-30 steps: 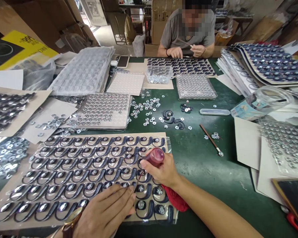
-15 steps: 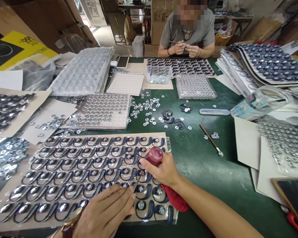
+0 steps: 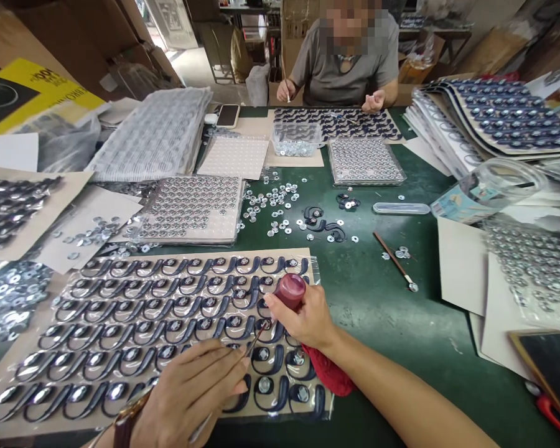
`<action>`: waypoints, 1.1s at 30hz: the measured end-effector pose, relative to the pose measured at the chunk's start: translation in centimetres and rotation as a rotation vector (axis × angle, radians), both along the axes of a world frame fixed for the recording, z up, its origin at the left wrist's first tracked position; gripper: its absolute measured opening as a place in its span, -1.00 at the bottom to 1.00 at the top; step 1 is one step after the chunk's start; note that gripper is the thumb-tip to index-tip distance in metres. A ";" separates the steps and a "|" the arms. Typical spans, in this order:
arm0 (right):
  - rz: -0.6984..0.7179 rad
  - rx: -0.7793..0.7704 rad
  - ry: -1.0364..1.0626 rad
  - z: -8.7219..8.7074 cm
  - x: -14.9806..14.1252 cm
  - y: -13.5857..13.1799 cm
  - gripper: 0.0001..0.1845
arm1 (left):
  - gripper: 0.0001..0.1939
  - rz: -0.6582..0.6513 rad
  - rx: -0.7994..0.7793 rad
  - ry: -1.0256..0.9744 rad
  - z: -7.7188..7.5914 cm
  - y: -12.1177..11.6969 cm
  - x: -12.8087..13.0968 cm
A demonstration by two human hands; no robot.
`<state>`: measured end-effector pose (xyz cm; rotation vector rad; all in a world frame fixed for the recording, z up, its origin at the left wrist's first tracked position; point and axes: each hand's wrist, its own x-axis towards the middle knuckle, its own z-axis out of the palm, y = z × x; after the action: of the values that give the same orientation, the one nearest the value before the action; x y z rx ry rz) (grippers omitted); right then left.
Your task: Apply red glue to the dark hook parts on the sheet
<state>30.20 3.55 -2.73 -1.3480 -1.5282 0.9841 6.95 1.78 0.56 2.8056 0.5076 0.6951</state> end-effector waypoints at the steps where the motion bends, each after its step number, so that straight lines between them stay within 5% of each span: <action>1: -0.006 0.002 0.010 0.0 0.0 0.0 -0.75 | -0.71 0.002 -0.011 -0.007 0.1 0.1 0.1; 22: 0.081 -0.012 0.088 0.3 0.3 0.0 -0.76 | -0.78 0.149 -0.259 -0.177 0.3 1.0 0.0; 33: 0.001 -0.176 0.175 2.5 1.1 -2.1 -0.75 | -0.77 0.101 -0.035 -0.120 1.0 -1.9 -1.1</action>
<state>31.31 1.50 -0.20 -1.3429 -1.3361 1.2276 5.82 -0.08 1.60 2.7011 0.6357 0.8610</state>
